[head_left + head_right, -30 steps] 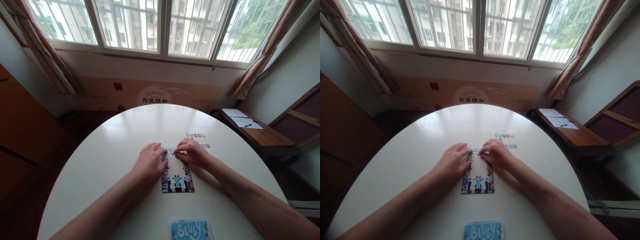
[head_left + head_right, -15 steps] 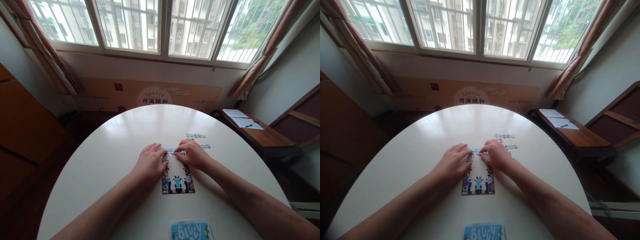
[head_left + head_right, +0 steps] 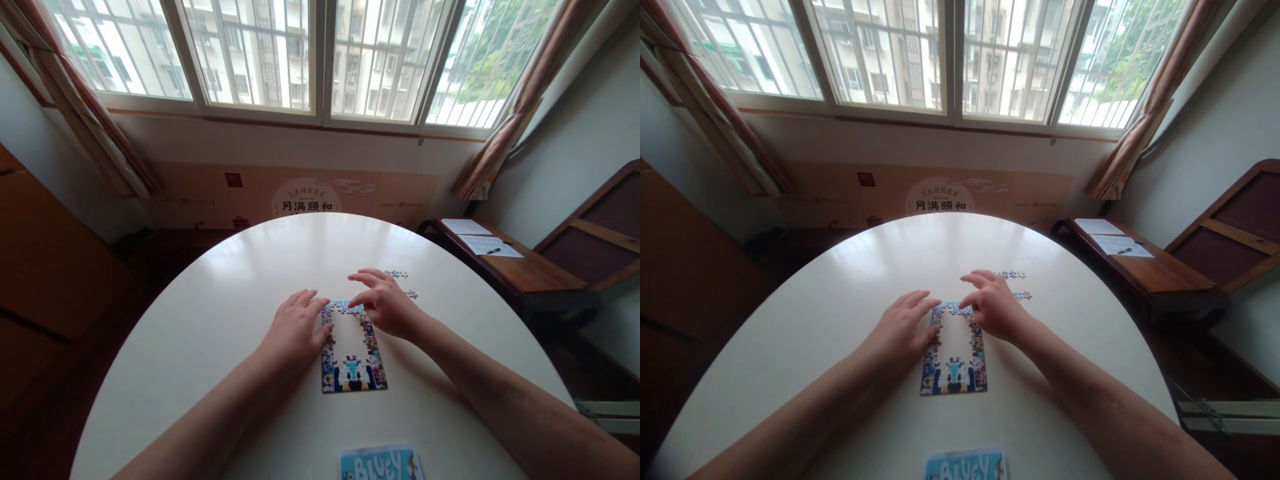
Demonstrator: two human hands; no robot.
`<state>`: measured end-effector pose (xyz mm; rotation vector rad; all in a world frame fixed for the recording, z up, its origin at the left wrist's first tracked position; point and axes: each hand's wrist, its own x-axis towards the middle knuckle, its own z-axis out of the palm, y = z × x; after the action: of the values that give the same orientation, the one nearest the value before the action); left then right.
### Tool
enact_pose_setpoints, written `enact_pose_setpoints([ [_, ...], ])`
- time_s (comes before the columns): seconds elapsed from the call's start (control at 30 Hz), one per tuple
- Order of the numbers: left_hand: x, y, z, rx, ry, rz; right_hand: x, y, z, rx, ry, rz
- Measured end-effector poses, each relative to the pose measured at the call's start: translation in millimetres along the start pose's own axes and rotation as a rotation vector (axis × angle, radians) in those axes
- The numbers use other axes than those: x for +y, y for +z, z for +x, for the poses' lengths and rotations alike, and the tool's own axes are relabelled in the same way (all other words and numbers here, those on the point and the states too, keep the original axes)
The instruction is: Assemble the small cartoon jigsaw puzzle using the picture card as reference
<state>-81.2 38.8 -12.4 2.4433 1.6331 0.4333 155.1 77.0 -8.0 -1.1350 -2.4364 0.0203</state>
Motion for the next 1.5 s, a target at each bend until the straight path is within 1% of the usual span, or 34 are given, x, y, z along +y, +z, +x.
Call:
enact_pose_setpoints([
  [0.17,-1,1.9,0,-0.029,-0.009,0.035,1,6,1,-0.045,0.003,0.005],
  [0.3,-1,1.3,0,-0.039,-0.005,0.056,1,6,1,-0.046,-0.001,0.010],
  [0.4,-1,-0.2,0,-0.059,-0.014,0.069,2,5,2,0.021,0.008,0.019],
  [0.5,-2,-0.7,0,-0.057,-0.017,0.068,4,5,2,0.130,0.082,0.049],
  [0.57,-3,-0.1,0,-0.043,-0.022,0.059,4,3,2,0.176,0.122,0.062],
  [0.7,-6,2.7,2,-0.019,-0.017,0.036,10,-7,4,0.250,0.170,0.056],
  [0.8,-5,5.8,2,-0.003,0.029,0.022,23,-22,5,0.339,0.229,0.065],
  [0.9,-1,8.7,2,-0.013,0.078,0.020,47,-37,5,0.449,0.309,0.080],
  [1.0,3,9.8,3,-0.027,0.115,0.023,72,-45,2,0.504,0.392,0.073],
  [1.07,5,9.0,3,-0.043,0.130,0.029,84,-44,0,0.490,0.442,0.056],
  [1.17,7,6.3,4,-0.081,0.125,0.050,93,-35,0,0.398,0.473,0.028],
  [1.23,8,4.8,4,-0.101,0.112,0.058,95,-27,1,0.309,0.470,0.011],
  [1.33,8,4.2,4,-0.093,0.107,0.045,94,-15,3,0.186,0.464,-0.015],
  [1.5,7,8.0,5,-0.093,0.096,0.056,92,-4,1,0.048,0.481,-0.059],
])
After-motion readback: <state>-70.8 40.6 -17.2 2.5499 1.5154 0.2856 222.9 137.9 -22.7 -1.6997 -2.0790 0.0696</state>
